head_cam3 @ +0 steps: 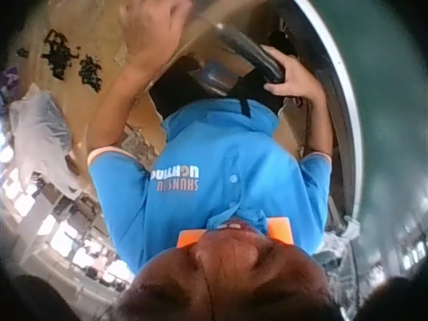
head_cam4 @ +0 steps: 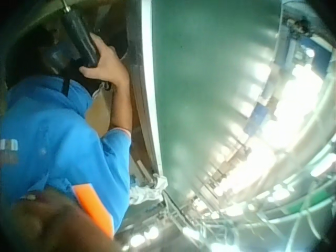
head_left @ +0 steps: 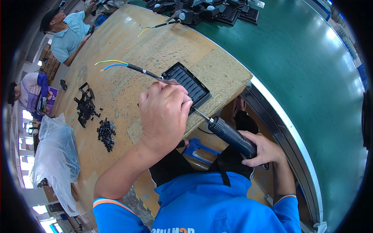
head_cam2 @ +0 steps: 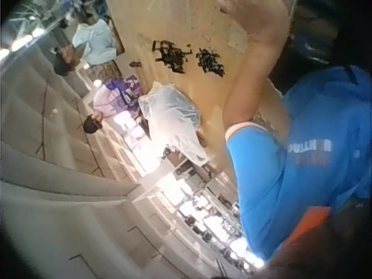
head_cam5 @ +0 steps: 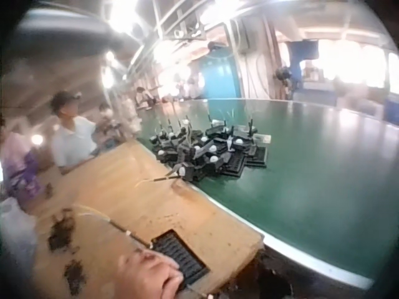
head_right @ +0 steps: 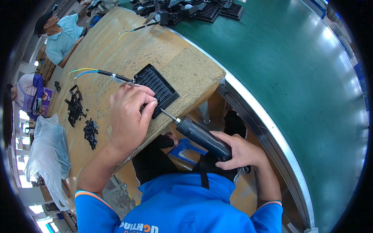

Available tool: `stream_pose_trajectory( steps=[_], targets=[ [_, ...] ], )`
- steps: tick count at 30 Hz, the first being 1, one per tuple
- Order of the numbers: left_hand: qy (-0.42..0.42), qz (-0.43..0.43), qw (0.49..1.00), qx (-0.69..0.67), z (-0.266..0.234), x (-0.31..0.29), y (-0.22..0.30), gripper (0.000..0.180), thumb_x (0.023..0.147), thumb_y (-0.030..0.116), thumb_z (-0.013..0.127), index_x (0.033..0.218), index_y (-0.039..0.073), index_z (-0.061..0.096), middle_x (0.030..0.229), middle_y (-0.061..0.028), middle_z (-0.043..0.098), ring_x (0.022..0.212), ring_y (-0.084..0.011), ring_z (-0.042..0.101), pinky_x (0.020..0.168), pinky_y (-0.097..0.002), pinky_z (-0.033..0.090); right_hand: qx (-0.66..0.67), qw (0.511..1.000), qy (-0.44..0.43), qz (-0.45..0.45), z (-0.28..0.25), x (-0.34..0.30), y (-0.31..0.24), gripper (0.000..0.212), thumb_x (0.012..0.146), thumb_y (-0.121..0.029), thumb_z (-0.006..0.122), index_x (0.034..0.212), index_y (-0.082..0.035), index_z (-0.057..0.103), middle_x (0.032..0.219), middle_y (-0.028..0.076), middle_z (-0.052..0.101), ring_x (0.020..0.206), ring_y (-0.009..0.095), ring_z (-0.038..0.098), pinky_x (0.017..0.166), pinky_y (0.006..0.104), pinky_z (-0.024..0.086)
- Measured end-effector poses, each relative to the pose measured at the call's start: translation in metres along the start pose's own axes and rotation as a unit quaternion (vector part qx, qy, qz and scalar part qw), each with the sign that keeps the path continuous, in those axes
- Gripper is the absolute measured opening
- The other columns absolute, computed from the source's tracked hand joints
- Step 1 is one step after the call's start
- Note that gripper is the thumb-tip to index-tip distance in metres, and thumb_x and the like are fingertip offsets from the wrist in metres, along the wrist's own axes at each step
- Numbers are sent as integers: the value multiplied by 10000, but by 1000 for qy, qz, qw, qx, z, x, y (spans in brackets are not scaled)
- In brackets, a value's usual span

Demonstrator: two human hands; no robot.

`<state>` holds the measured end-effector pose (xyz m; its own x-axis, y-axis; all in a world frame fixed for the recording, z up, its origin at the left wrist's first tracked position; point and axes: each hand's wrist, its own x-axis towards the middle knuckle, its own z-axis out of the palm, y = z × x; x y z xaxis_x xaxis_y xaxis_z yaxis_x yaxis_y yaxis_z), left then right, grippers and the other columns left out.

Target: The person picks up a screw and a light fixture, then uses a power screwdriver to secure the screw. They pick up a bracket, place it onto the light fixture, and secure it with screws before placing the completed fixture onto a conveyor belt.

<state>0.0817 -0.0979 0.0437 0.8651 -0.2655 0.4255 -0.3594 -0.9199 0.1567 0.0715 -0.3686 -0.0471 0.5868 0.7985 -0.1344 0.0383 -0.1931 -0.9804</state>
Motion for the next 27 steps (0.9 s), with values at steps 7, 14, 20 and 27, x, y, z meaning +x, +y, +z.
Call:
stream_pose_trajectory(
  steps=[7,14,20,27],
  targets=[
    [7,9,1000,9,1,0,1,56,745,93,630,749,82,576,889,-18,612,916,-223,513,755,-369,325,91,995,-6,-34,13,4,23,804,634,-162,741,1323,6,363,956,63,568,750,141,568,700,257,462],
    [20,18,1000,1,4,-3,-2,66,739,93,636,749,83,571,888,-15,608,892,-222,513,740,-371,321,239,971,-20,15,13,12,25,713,601,-120,763,1219,5,430,781,42,557,660,108,562,628,247,465],
    [17,12,1000,7,1,-3,-1,68,738,90,638,750,82,572,884,-20,603,880,-223,513,738,-369,321,247,967,-58,16,7,15,32,680,603,-114,762,1193,4,445,770,39,553,653,107,550,620,246,456],
    [34,66,997,6,4,-4,-5,85,731,88,653,783,70,588,908,-40,600,911,-230,530,780,-370,348,286,957,-44,2,16,19,37,711,606,-113,769,1216,11,424,774,37,549,666,107,543,627,249,460]
  ],
)
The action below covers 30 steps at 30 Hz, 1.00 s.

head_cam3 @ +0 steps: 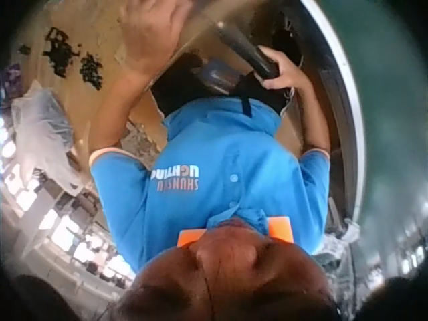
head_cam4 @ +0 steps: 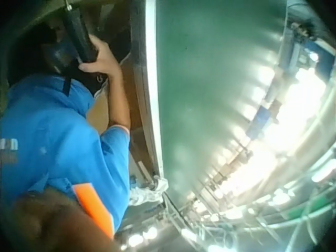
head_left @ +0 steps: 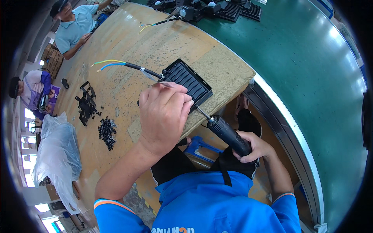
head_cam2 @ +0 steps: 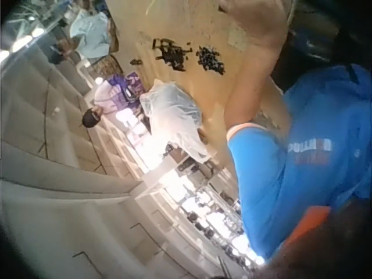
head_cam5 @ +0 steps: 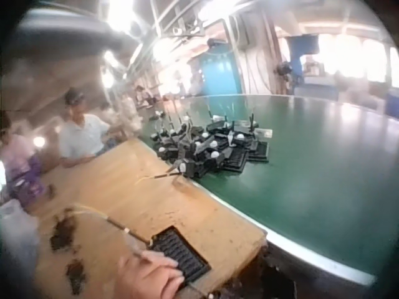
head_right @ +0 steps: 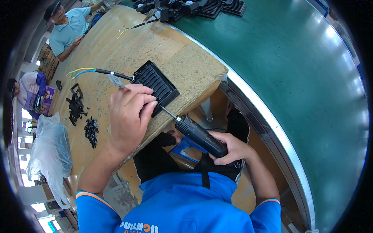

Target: The person picks up a screw and a light fixture, then uses a power screwdriver to secure the screw. They pick up a bracket, place it onto the light fixture, and secure it with screws before placing the completed fixture onto a conveyor belt.

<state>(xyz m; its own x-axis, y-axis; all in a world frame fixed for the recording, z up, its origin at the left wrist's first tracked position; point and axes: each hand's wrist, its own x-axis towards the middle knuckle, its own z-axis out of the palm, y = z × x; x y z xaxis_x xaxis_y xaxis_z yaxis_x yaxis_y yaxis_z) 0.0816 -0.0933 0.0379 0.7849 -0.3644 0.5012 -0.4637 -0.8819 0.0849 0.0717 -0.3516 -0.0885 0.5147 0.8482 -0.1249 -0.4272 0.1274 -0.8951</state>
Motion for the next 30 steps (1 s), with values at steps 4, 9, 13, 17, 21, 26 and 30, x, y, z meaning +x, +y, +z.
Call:
stream_pose_trajectory(
  steps=[4,9,13,17,21,26,30],
  targets=[
    [18,11,1000,11,6,-3,1,88,728,86,656,779,73,585,913,-42,595,922,-231,535,789,-371,356,4,1000,2,1,-2,-3,0,716,607,-105,765,1225,11,422,777,39,553,668,105,544,630,249,462],
    [28,-45,998,13,5,-3,9,82,728,74,655,753,81,576,914,-23,590,925,-217,532,815,-370,338,-43,998,-39,-14,-11,-1,13,775,635,-89,745,1314,-4,382,896,28,543,727,86,533,685,239,455],
    [23,-67,997,-9,6,-4,6,63,745,64,632,743,80,571,916,-17,592,929,-212,522,817,-369,328,-52,998,-44,-10,-15,4,6,774,629,-94,746,1310,-3,390,887,28,549,732,86,536,687,240,458],
    [37,-63,997,1,6,-4,4,66,742,64,628,751,80,565,916,-24,592,928,-219,524,808,-371,331,-78,996,-33,-9,-14,5,-1,771,637,-104,742,1316,-8,389,913,30,553,747,87,540,700,239,462],
    [51,-47,998,-4,9,-7,4,87,730,65,633,767,76,556,907,-41,594,926,-241,536,798,-383,340,-91,996,-1,-24,-6,3,-4,714,624,-127,770,1236,2,427,785,41,565,685,102,564,636,253,465],
    [68,-37,997,1,10,-8,7,111,718,73,653,780,76,561,899,-45,596,915,-252,551,786,-391,354,-98,995,-7,-22,-6,0,0,645,644,-126,768,1191,-1,450,790,40,577,706,107,569,660,252,466],
    [89,-12,996,0,11,-9,5,145,697,94,681,807,80,588,893,-33,599,888,-243,569,764,-378,379,-103,995,1,-13,-4,-8,0,649,640,-114,766,1195,-1,447,793,42,578,714,109,561,675,251,460]
  ],
)
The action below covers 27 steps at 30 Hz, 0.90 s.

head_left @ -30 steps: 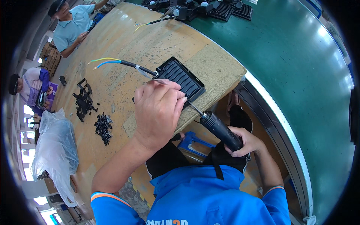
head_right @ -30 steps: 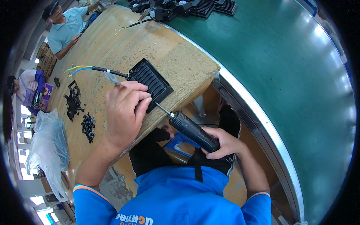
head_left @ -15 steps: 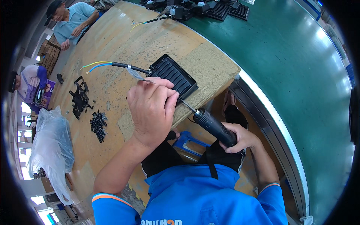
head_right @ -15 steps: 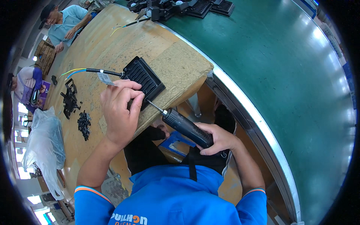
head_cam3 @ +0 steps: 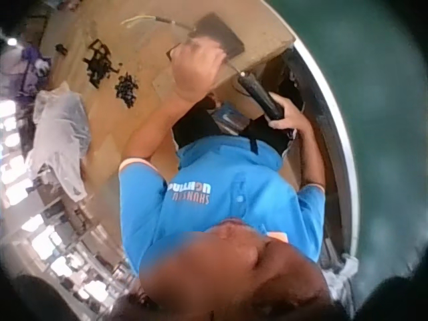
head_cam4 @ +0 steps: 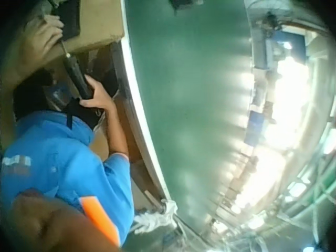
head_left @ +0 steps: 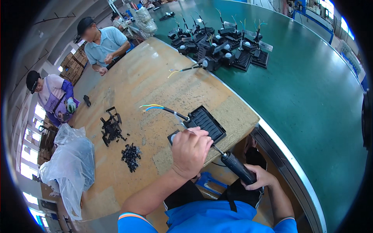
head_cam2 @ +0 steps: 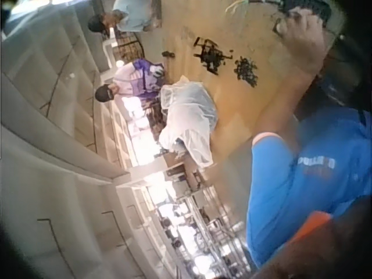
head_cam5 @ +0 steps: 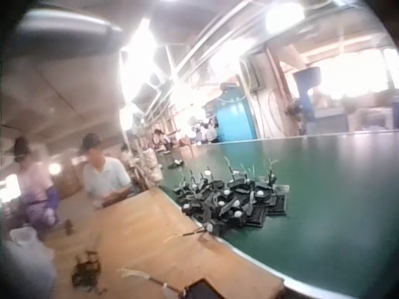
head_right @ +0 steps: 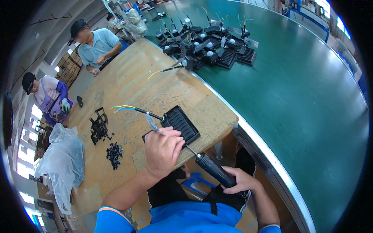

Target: The person picks up a screw and a light fixture, then uses a power screwdriver to secure the screw. They pick up a bracket, place it onto the light fixture, and secure it with screws before placing the completed fixture onto a conveyor belt.

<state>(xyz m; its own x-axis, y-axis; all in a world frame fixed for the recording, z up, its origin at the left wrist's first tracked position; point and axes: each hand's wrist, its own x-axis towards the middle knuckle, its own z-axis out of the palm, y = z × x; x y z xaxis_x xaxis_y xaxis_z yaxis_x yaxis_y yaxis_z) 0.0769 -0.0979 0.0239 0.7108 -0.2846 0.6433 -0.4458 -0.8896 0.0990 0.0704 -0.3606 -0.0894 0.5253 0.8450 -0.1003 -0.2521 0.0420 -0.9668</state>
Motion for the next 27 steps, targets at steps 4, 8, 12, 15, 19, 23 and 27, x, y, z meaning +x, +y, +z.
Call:
stream_pose_trajectory(
  steps=[4,8,12,15,19,23,27],
  targets=[
    [-9,29,1000,7,-2,1,-1,164,678,89,685,811,80,589,882,-29,595,884,-226,571,741,-349,401,24,999,-1,25,4,-3,-3,648,626,-128,773,1174,-9,449,782,51,577,706,102,557,659,242,456],
    [-30,54,998,2,0,6,-7,167,677,75,678,811,63,579,876,-48,590,876,-237,571,716,-348,419,37,999,14,27,9,-1,-6,632,624,-136,777,1152,-14,451,779,56,579,684,98,556,630,242,461],
    [-32,80,996,5,1,5,-8,172,676,60,672,817,42,575,875,-66,588,869,-257,572,723,-359,438,48,999,-5,22,7,2,3,668,624,-146,784,1178,-15,435,774,61,578,666,103,556,608,246,471],
    [-17,86,996,-5,2,5,-9,184,667,44,676,825,40,583,880,-71,589,864,-265,577,721,-361,452,60,998,-3,20,10,0,-5,647,664,-140,751,1215,-14,436,815,29,569,746,89,545,684,239,460],
    [-3,78,997,-14,5,4,-8,173,680,35,676,829,42,590,877,-72,589,859,-265,578,711,-357,452,56,998,-9,29,11,-2,-5,686,667,-155,753,1247,-11,417,834,26,561,760,93,541,712,245,458],
    [-13,66,998,5,5,5,-7,147,701,38,671,823,37,589,882,-74,588,854,-269,577,714,-360,449,52,998,2,23,14,-4,-5,707,665,-133,736,1278,-18,403,836,26,551,740,88,537,678,239,458],
    [-23,84,996,13,3,5,-8,134,704,34,665,816,33,591,889,-78,588,860,-270,577,724,-356,451,76,997,-9,29,18,-4,-13,728,663,-97,714,1307,-28,383,810,25,543,695,81,531,632,227,453]
  ],
)
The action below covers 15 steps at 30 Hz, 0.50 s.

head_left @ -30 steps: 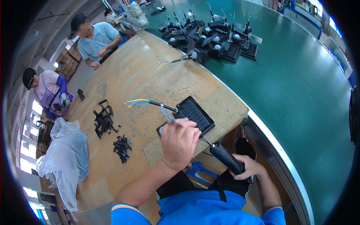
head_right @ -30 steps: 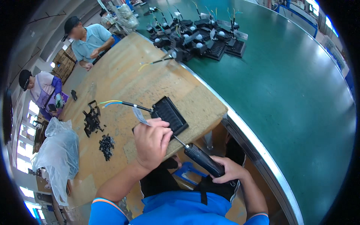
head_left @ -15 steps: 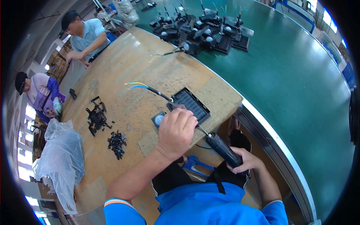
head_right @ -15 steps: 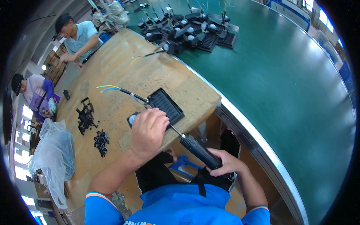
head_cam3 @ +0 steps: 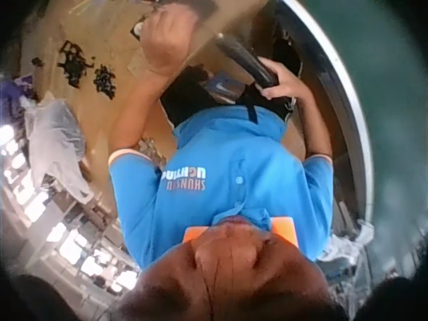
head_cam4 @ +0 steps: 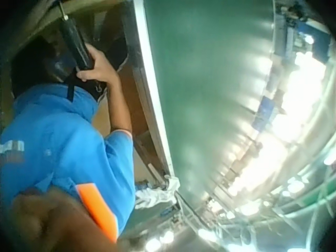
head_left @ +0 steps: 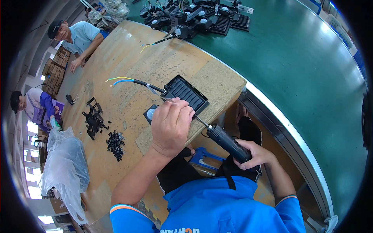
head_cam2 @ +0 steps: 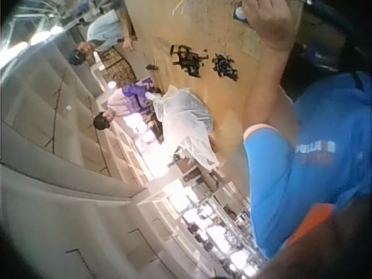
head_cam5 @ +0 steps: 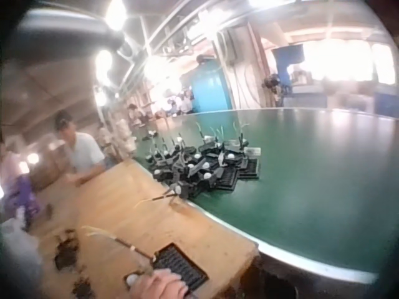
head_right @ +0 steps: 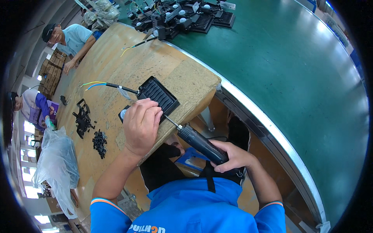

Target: The person picks up a screw and a light fixture, then uses a power screwdriver to secure the screw. They pick up a bracket, place it onto the light fixture, and secure it with screws before placing the completed fixture onto a conveyor belt.

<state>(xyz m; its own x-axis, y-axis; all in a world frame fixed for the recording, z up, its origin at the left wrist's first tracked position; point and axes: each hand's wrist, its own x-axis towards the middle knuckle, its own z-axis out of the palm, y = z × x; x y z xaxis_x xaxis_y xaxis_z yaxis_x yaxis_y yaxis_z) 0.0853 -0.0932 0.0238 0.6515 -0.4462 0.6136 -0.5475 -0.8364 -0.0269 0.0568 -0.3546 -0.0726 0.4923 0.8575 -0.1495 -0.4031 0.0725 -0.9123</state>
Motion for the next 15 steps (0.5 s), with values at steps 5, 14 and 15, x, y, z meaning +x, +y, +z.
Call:
stream_pose_trajectory(
  steps=[5,14,15],
  targets=[
    [-10,23,1000,10,-1,-1,-1,143,715,22,646,851,22,603,902,-82,591,886,-265,579,740,-350,457,16,1000,3,2,2,-1,4,768,668,-74,700,1344,-36,337,777,22,539,644,79,522,595,227,449],
    [-91,-6,995,-26,-22,0,-3,192,715,5,629,906,12,610,1019,-116,601,997,-285,568,830,-377,449,49,999,8,15,5,-2,1,738,648,-135,770,1250,3,365,741,81,568,607,115,558,561,246,473],
    [-91,-8,995,-25,-25,2,-3,192,715,5,629,906,12,610,1019,-116,601,997,-285,568,830,-377,449,45,999,10,14,4,-2,1,741,647,-139,771,1250,3,365,740,84,568,605,115,558,559,244,474]
  ],
)
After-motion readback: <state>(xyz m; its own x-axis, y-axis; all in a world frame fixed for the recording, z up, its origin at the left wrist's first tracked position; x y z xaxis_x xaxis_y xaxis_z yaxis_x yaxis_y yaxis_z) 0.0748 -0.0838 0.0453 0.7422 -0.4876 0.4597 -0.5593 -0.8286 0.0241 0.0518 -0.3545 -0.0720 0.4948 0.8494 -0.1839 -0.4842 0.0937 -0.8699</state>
